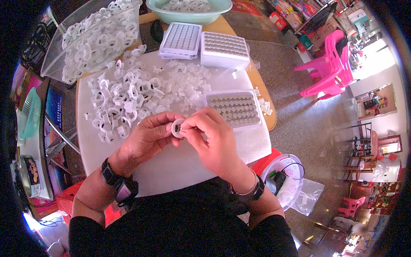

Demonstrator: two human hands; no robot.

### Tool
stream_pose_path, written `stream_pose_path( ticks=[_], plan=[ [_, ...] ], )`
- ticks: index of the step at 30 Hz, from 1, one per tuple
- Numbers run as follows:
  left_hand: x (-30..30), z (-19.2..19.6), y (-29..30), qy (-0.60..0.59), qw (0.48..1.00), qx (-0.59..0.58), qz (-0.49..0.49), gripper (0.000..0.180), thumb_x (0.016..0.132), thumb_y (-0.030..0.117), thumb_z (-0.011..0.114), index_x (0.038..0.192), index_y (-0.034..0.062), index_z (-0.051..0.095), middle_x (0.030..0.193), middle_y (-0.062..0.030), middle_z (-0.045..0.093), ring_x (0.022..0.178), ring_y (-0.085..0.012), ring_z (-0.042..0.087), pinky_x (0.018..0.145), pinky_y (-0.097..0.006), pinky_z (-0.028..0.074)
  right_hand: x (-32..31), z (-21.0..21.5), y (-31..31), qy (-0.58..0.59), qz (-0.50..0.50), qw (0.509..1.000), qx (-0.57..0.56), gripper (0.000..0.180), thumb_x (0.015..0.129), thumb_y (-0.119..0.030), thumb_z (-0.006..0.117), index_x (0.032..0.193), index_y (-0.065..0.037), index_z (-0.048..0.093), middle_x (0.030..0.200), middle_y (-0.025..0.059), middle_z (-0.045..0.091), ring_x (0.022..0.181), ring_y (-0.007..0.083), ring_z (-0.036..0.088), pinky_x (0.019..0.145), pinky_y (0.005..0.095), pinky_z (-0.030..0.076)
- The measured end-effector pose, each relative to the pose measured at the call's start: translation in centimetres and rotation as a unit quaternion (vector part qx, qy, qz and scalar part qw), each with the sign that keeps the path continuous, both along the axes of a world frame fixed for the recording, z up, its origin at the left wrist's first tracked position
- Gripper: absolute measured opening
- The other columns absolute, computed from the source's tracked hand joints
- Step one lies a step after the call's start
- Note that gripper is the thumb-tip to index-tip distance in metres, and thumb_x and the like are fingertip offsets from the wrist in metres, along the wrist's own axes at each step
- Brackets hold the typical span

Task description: Assemble small electronic components by inserting internal pieces into white plastic housings.

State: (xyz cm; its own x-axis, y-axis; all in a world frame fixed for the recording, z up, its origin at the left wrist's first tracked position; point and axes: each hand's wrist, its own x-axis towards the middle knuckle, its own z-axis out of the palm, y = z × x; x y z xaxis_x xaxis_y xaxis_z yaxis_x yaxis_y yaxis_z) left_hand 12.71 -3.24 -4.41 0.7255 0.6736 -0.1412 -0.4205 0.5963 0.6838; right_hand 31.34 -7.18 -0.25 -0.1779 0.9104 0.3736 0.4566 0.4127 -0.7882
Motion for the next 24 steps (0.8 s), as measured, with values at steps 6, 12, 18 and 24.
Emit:
stream_pose_path(
  ticks=[6, 12, 18, 24],
  plan=[
    [0.1, -0.2, 0.1, 0.002, 1.0, 0.017, -0.015, 0.03, 0.093, 0.015, 0.056, 0.119, -0.0006, 0.055, 0.107, -0.0072, 0.062, 0.091, -0.0148, 0.059, 0.082, -0.028, 0.049, 1.1, -0.1, 0.5, 0.056, 0.054, 0.991, -0.109, 0.011, 0.08, 0.0, 0.065, 0.09, -0.002, 0.06, 0.083, 0.0031, 0.057, 0.075, 0.0103, 0.059, 0.065, 0.0245, 0.047],
    [-0.1, -0.2, 0.2, 0.027, 0.998, 0.046, -0.043, 0.031, 0.093, 0.015, 0.056, 0.12, -0.0012, 0.055, 0.106, -0.007, 0.061, 0.091, -0.0144, 0.059, 0.08, -0.027, 0.049, 1.0, 0.0, 0.6, 0.179, 0.04, 0.948, -0.26, 0.021, 0.078, -0.005, 0.067, 0.095, -0.002, 0.055, 0.086, -0.0001, 0.057, 0.077, 0.0058, 0.055, 0.067, 0.0222, 0.045],
    [0.2, -0.1, 0.1, 0.003, 0.999, 0.032, -0.036, 0.032, 0.093, 0.016, 0.056, 0.12, -0.0023, 0.054, 0.105, -0.0075, 0.061, 0.09, -0.0149, 0.06, 0.08, -0.028, 0.05, 2.3, 0.8, 1.0, 0.154, 0.057, 0.963, -0.212, 0.022, 0.079, -0.004, 0.066, 0.1, -0.001, 0.057, 0.085, 0.0007, 0.059, 0.076, 0.0064, 0.055, 0.068, 0.0224, 0.045],
    [-0.2, -0.2, -0.1, -0.017, 0.999, 0.018, -0.026, 0.033, 0.093, 0.017, 0.057, 0.119, -0.0028, 0.054, 0.103, -0.008, 0.061, 0.09, -0.0156, 0.061, 0.08, -0.028, 0.051, 7.1, 0.6, 0.2, -0.001, -0.139, 0.987, -0.086, 0.012, 0.082, -0.002, 0.064, 0.094, 0.0, 0.064, 0.081, 0.0024, 0.061, 0.073, 0.0089, 0.057, 0.065, 0.0239, 0.045]
  ],
)
